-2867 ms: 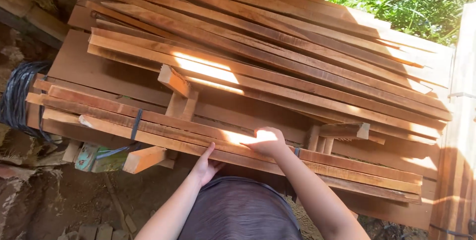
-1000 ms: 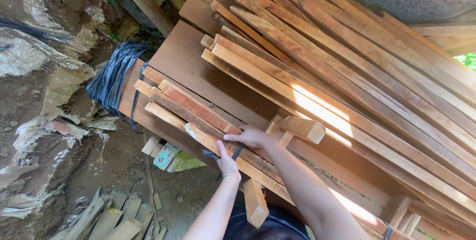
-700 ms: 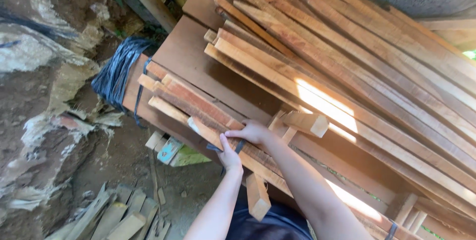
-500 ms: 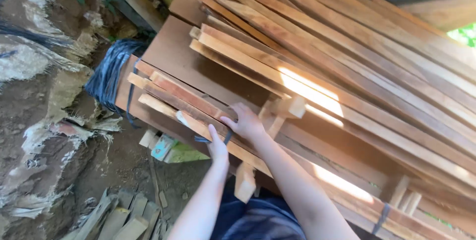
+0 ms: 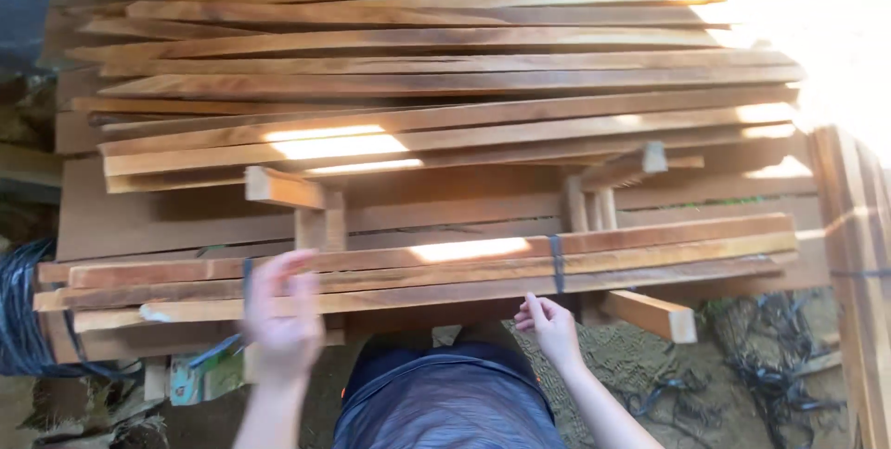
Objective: Untying bundles of wooden planks and rearranging them in a storage area.
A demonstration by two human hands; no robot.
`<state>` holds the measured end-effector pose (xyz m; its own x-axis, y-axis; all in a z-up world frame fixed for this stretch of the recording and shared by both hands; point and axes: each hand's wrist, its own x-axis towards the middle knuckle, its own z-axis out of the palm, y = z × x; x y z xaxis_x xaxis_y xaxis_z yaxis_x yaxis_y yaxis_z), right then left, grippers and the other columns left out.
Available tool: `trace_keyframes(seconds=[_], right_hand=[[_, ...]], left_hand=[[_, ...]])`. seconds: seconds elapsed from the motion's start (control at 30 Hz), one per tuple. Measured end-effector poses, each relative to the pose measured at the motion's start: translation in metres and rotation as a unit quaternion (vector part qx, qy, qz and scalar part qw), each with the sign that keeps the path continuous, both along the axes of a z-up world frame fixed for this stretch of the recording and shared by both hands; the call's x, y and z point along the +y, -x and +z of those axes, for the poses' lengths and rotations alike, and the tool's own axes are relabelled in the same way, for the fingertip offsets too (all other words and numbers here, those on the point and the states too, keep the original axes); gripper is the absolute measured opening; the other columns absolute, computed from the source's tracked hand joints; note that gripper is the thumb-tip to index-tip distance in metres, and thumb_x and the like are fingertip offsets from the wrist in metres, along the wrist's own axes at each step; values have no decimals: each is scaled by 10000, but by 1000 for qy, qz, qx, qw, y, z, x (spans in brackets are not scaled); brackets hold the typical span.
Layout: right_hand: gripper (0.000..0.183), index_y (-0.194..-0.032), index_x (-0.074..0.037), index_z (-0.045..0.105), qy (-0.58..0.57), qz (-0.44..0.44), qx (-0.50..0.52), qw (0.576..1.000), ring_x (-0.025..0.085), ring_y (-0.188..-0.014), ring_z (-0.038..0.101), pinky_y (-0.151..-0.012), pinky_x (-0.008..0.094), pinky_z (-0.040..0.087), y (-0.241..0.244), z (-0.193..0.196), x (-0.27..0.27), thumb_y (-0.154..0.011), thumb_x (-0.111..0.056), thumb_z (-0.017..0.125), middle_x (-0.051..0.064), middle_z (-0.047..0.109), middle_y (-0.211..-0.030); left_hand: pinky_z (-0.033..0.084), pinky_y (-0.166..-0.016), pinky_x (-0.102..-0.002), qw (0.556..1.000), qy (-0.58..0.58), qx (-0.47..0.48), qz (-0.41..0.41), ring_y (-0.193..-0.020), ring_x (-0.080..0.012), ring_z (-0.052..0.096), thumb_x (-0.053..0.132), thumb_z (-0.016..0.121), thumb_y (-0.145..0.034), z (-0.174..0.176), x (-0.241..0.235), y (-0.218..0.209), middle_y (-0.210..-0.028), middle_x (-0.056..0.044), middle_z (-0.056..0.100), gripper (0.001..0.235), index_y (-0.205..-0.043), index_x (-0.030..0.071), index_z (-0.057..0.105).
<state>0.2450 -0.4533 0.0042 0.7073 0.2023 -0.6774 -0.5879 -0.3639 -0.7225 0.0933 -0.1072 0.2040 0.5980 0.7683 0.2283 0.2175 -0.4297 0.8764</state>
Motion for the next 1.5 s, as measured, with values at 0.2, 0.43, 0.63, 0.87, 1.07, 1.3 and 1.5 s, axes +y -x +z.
trace_keyframes(seconds=[0.2, 0.43, 0.63, 0.87, 1.07, 1.3, 1.5], right_hand=[[1038, -1363, 276, 425, -30, -144, 135, 980, 537, -1225, 581, -1008, 559, 483, -34, 31, 1, -935, -647, 628, 511, 463, -1365], [1055, -1221, -55, 737, 220, 37, 101, 969, 270, -1294, 611, -1105, 443, 459, -57, -21, -38, -675, -956, 682, 123, 718, -1270], [1137, -1415, 250, 293, -127, -264, 233, 927, 473, -1166, 621, -1022, 702, 410, -69, 39, -2, -825, -510, 898, 387, 488, -1305], [1077, -1446, 199, 336, -203, -314, 246, 894, 477, -1262, 556, -1069, 715, 334, -60, -26, -6, -826, -476, 900, 359, 505, -1400], [819, -1342, 112, 548, -235, -363, 237, 870, 339, -1095, 694, -1023, 557, 476, -60, -48, -1, -813, -403, 903, 253, 673, -1250], [973, -1479, 3, 488, -295, -341, 284, 846, 382, -1337, 561, -1146, 536, 386, -71, -12, -6, -827, -665, 760, 231, 562, -1472], [1079, -1553, -1, 384, -251, -301, 275, 878, 372, -1439, 456, -1215, 540, 298, -73, 8, -9, -831, -739, 699, 229, 468, -1562]], left_hand=[[376, -1108, -498, 909, -137, 226, -322, -1273, -339, 558, 661, 727, -790, -149, -146, -159, -1333, -153, 632, 889, -1431, 82, 515], [444, -1073, -515, 740, -270, 428, -443, -1317, -388, 495, 696, 737, -637, -203, -216, -214, -1492, -211, 475, 1235, -1553, -15, 309], [366, -1000, -457, 736, -284, 454, -414, -1287, -298, 474, 719, 569, -668, -208, -217, -213, -1443, -98, 475, 1099, -1535, 95, 312], [392, -953, -439, 721, -266, 469, -436, -1234, -263, 505, 726, 603, -563, -213, -211, -222, -1393, -62, 483, 1185, -1531, 109, 308], [433, -924, -441, 749, -287, 419, -425, -1170, -262, 570, 754, 605, -545, -229, -208, -216, -1265, -60, 550, 1145, -1461, 103, 388], [453, -968, -423, 774, -300, 368, -418, -1202, -274, 583, 768, 710, -472, -249, -208, -207, -1264, -103, 580, 1241, -1443, 53, 419], [394, -1055, -429, 784, -260, 366, -430, -1305, -276, 509, 762, 739, -494, -226, -209, -205, -1376, -117, 529, 1267, -1485, 54, 389]])
